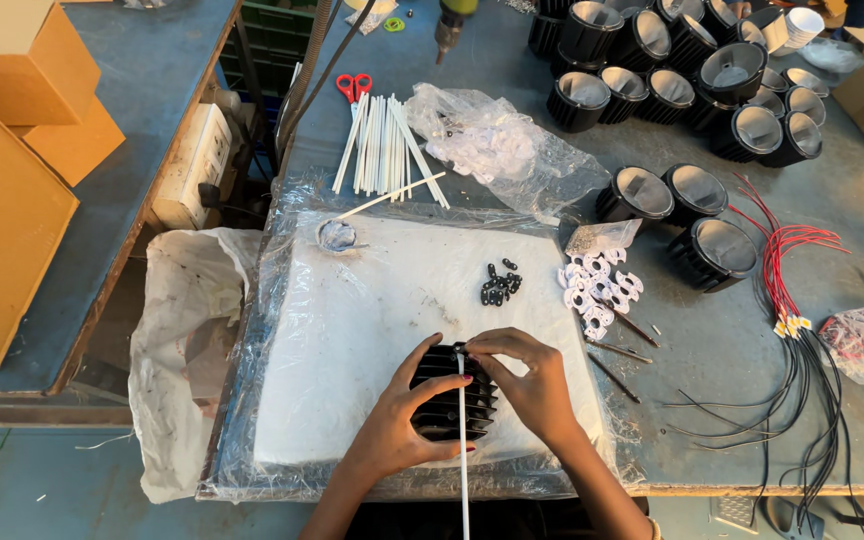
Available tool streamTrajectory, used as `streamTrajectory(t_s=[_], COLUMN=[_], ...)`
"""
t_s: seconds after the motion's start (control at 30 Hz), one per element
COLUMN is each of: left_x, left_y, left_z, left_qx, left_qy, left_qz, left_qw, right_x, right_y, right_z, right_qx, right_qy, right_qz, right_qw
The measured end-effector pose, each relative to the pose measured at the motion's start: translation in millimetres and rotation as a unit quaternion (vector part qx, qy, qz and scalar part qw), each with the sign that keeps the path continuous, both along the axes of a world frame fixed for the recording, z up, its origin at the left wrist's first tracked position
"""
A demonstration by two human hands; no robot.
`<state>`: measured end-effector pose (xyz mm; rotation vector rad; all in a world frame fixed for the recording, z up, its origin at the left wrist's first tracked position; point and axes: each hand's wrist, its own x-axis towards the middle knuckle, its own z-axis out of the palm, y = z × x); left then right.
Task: The person assembles LED light units by inserting wires into a black housing, securing them with a hot glue gun, and inserting a white plastic rod. The person repeats this process for multiple units on a workbench.
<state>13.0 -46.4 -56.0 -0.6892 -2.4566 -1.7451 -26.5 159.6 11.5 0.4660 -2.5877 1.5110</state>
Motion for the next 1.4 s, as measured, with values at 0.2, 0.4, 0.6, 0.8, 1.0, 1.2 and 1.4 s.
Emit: streamTrajectory(t_s=[0.2,0.4,0.6,0.8,1.0,1.2,1.4], left_x=[0.7,-0.1,0.4,-0.9,2.4,-29.8,-51.0], left_y=[-0.6,-1.1,-1.9,-0.2,-8.9,7.5,8.1], left_z=[4.3,5.4,4.0,5.4,8.0,7.5,12.2], left_qx=[0.011,0.007,0.010,0.005,0.094,0.193,0.208], left_qy=[-0.020,-0.017,-0.024,-0.046,-0.063,-0.139,-0.114], left_qz=[-0.007,-0.008,-0.011,-0.013,-0.065,0.040,0.003], left_qw=[1.000,1.000,1.000,0.999,0.991,0.970,0.971], right_x=[4.2,2.8,-7.7,-7.6,4.3,4.8,7.1], right_y=[-3.8,-0.2,5.3,2.4,-0.3,1.9,-1.6], right_z=[-5.3,-4.0,6.0,10.9,5.1,-1.1,4.1], right_qx=[0.019,0.035,0.037,0.072,0.117,0.120,0.123], right_qy=[0.037,0.036,-0.009,-0.012,0.135,0.166,0.147], right_qz=[0.014,0.032,0.067,0.065,0.092,0.100,0.086], right_qw=[0.999,0.998,0.997,0.995,0.980,0.974,0.978])
